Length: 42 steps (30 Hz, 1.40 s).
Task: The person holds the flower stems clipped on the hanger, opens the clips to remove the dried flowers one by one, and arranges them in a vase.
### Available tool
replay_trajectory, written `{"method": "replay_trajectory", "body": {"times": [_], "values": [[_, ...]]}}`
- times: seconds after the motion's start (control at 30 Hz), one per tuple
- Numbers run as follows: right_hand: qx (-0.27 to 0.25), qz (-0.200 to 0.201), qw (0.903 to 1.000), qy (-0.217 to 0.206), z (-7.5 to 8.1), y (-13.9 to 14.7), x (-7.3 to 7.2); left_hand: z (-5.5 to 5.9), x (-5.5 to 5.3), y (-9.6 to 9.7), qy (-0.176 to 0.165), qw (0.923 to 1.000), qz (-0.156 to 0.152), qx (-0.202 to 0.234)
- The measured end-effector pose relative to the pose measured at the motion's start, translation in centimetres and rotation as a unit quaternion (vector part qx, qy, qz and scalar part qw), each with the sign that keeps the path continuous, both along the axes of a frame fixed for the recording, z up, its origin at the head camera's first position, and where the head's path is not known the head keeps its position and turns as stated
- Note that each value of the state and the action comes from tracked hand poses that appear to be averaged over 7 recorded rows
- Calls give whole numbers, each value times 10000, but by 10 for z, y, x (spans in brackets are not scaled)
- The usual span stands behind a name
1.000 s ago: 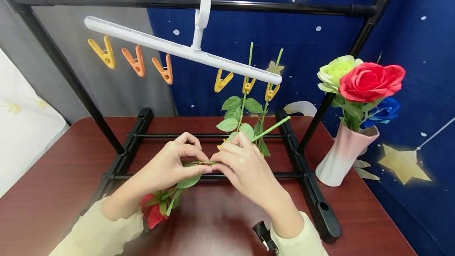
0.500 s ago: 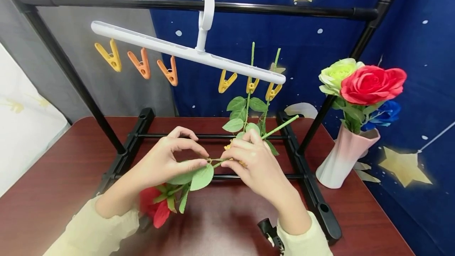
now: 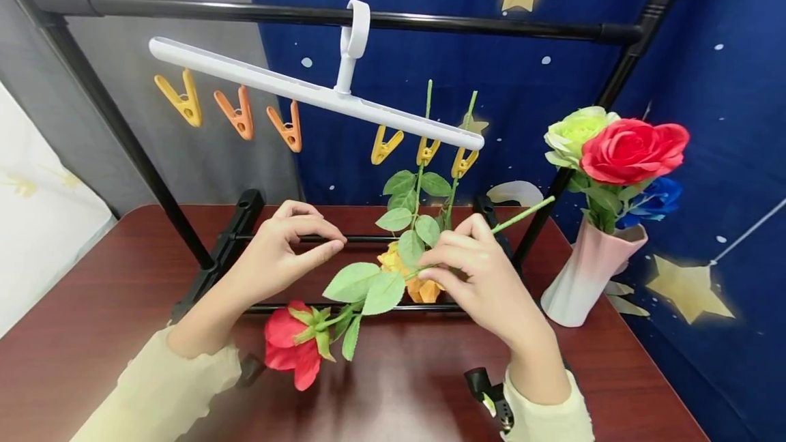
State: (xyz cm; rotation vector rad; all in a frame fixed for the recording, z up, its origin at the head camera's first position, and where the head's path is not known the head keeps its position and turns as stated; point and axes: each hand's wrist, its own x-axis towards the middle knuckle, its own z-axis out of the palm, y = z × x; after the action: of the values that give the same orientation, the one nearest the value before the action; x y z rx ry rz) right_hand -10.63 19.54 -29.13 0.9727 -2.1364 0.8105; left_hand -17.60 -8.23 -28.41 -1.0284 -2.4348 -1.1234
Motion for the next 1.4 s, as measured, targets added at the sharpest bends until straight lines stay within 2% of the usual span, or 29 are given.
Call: {"method": "replay_trajectory", "body": {"times": [0.1,0.2,0.37,0.47,0.6,0.77,0.87,0.97,1.13,1.27,1.4], "values": [[-170,0,9998,91,5,8,3,-3,-10,2,147,9997,216,21],[-332,66,9993,142,16,10,10,-6,-22,5,147,9991,389,99],[-471,101,9988,101,27,20,22,-11,-39,14,119,9987,432,257],[-599,73,9981,79,25,32,23,-13,-48,24,129,9983,388,407],[-779,-183,9968,-11,22,48,24,-12,-58,40,58,9977,408,536],[-1041,-311,9941,14,17,65,24,-8,-72,64,-106,9975,466,527],[-1262,-217,9918,-1,13,75,24,-5,-78,77,-191,9976,492,445],[-1549,70,9879,-60,10,84,24,-4,-82,88,-268,9979,485,326],[-2264,671,9713,-278,5,94,21,-6,-88,103,-476,9975,482,208],[-2894,995,9512,-400,-1,102,16,-9,-93,114,-561,9973,468,113],[-3432,1235,9305,-331,-9,111,10,-9,-98,123,-590,9975,380,73]]}}
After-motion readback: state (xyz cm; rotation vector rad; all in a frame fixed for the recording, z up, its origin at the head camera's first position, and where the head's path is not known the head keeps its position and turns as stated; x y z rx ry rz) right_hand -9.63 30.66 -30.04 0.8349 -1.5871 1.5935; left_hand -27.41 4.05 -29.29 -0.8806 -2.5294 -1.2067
